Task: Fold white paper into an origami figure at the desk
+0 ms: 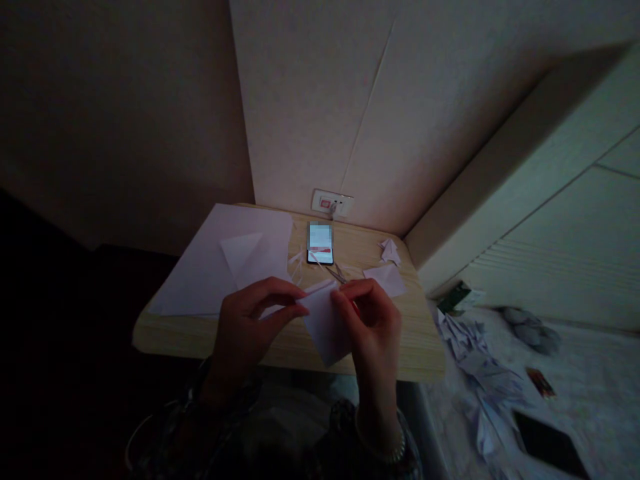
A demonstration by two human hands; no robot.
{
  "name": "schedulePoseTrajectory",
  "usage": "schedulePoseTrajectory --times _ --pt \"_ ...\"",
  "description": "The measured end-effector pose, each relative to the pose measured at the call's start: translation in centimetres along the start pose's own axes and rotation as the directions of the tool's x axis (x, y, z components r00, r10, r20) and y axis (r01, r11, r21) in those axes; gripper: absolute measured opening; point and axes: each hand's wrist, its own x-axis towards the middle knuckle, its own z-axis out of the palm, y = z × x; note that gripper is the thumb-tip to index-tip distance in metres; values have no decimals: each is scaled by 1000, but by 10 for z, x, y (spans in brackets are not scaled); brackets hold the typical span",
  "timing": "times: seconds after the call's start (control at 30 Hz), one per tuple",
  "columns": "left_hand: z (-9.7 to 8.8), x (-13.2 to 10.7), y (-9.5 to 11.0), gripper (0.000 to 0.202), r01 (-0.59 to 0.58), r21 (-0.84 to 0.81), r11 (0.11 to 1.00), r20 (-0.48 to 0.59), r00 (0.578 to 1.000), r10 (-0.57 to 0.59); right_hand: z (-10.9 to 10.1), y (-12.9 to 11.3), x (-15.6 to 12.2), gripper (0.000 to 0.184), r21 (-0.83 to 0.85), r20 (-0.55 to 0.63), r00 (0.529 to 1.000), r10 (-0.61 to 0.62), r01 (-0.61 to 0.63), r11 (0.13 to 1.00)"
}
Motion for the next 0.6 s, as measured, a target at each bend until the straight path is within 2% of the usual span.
schedulePoseTrajectory --times 0.37,0.6 --pt "2 0 2 13 52 -7 999 -16 999 -52 3 -4 2 16 116 0 999 43 -43 992" --pt "2 0 1 10 20 35 999 -5 1000 -20 4 -4 1 15 107 -2 997 81 -81 991"
